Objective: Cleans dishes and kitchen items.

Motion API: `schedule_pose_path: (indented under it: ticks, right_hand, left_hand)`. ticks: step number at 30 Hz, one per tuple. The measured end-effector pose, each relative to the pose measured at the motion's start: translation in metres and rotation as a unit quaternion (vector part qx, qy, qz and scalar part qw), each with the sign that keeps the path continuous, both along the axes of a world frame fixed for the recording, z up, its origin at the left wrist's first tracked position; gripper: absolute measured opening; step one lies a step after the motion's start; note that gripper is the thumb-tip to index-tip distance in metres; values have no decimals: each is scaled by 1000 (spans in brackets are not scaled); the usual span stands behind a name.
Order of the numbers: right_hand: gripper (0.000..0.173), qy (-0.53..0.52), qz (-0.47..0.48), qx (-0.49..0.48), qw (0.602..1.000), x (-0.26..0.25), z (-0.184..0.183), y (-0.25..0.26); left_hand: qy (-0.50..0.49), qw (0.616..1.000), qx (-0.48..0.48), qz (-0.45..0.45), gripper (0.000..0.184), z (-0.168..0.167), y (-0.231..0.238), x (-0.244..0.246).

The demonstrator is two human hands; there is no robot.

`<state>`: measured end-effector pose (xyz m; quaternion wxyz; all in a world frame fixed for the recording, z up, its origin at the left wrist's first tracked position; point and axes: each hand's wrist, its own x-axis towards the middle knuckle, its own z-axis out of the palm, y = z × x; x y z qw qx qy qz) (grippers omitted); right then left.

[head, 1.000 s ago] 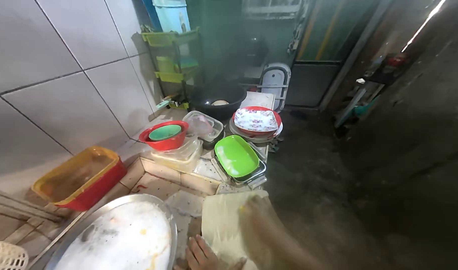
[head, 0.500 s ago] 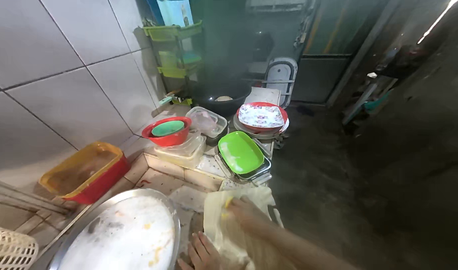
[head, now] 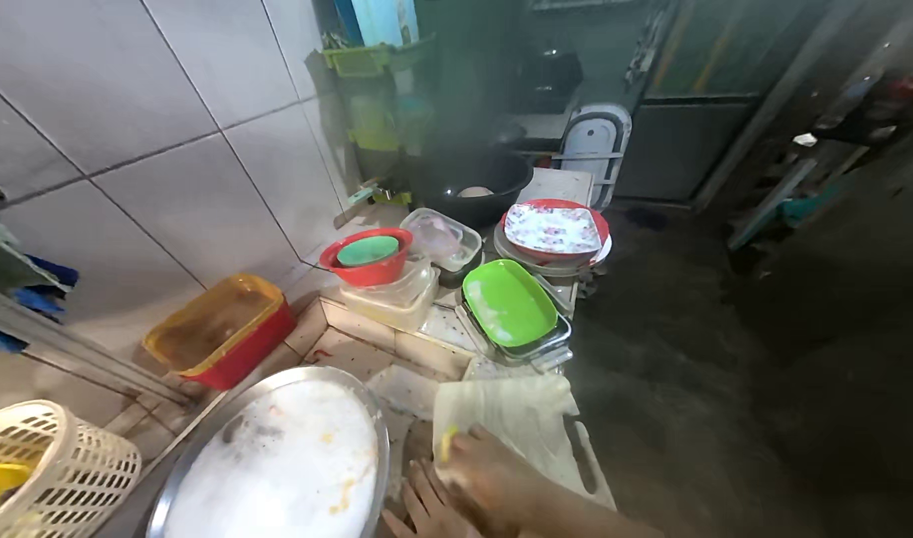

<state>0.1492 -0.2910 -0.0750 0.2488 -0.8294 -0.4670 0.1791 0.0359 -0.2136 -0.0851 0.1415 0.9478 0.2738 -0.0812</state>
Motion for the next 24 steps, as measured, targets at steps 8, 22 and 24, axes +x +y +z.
schedule_pose_path:
  ticks: [8,22,24]
  right_hand:
    - [36,19,-101,-91,991,52,6,16]
    - [20,406,-487,336,697,-13,0,-173]
    - [19,455,-477,314,684,-14,11,-163]
  left_hand:
    - [8,1000,1,17,137,1,-3,6]
    - [-33,989,-139,35,112,20,4,-1]
    - [-38,991,-126,36,109,21,1,-8]
